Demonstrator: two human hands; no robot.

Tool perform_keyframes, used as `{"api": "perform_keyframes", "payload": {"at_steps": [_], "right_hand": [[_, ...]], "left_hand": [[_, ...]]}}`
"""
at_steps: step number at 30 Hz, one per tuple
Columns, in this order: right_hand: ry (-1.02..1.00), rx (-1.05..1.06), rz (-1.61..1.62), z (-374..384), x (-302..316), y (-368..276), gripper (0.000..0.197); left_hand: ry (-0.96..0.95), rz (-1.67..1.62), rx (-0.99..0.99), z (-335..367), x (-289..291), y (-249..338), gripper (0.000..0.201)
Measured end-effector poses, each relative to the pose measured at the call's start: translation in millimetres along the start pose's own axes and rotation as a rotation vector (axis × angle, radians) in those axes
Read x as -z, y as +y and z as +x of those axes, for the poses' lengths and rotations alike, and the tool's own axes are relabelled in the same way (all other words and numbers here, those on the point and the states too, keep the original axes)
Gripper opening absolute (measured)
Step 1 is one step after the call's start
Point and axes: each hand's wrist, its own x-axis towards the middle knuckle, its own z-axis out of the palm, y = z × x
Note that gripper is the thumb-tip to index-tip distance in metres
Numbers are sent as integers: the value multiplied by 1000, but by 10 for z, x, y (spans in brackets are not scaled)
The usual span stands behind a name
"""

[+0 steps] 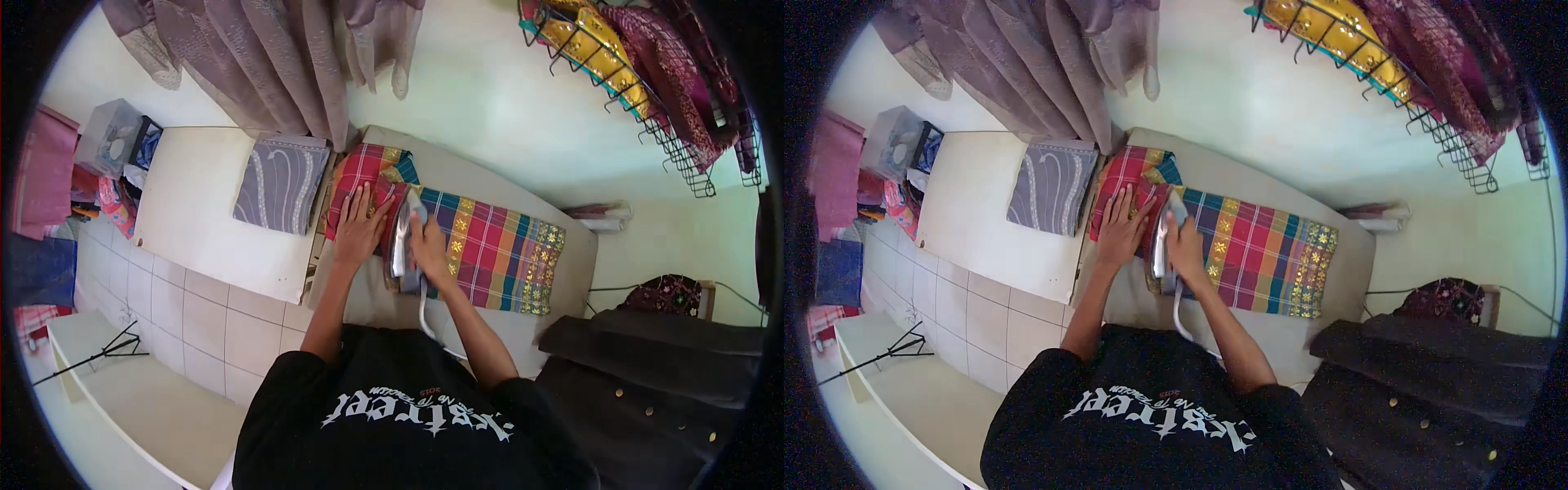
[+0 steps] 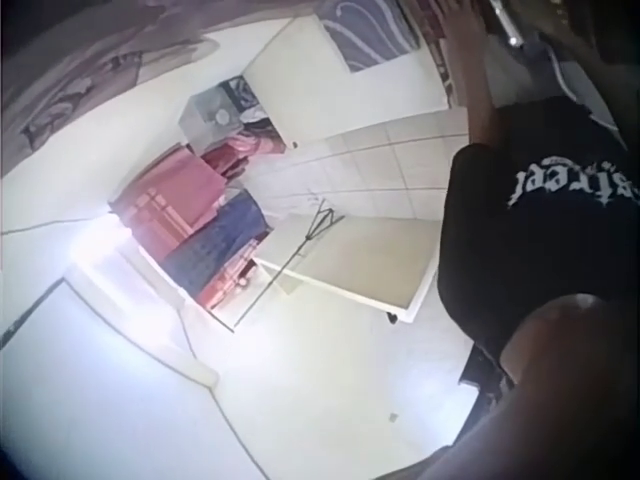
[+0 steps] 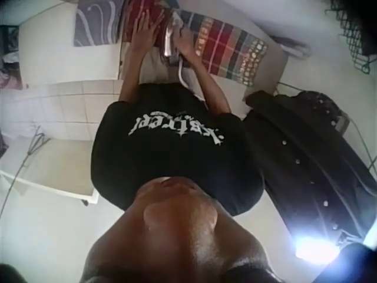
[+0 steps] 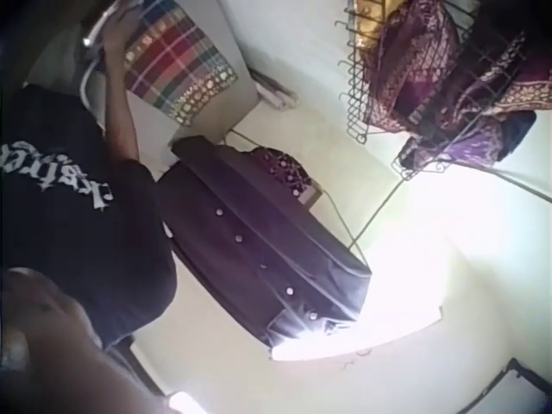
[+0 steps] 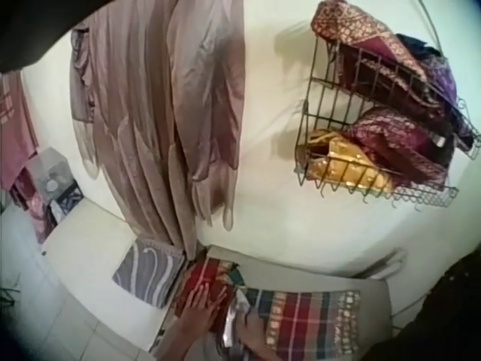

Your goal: The recorder uses an iron to smooth a piece of patterned cloth on a table and then folds it.

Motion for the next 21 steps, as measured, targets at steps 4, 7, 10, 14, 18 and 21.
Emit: {"api": "perform_keyframes", "payload": {"at_steps": [4, 7, 10, 14, 18, 21], "right_hand": [[132, 5, 64, 385, 53, -198, 44], [213, 58, -280, 335, 113, 147, 45], [273, -2, -259, 280, 541, 184, 54], [323, -211, -162, 545, 915, 158, 49], [291, -46, -387, 85, 883, 459, 61], [388, -87, -328, 367, 1409, 665, 58]], "left_hand": [[-44, -15, -8, 32, 30, -3, 45], [-23, -55, -10, 7, -29, -40, 44], [-11, -11, 2, 6, 6, -29, 45], [16, -19, -9, 62, 36, 27, 47], [26, 25, 4, 20, 0, -19, 48], [18, 34, 0, 48, 29, 33, 48]]}}
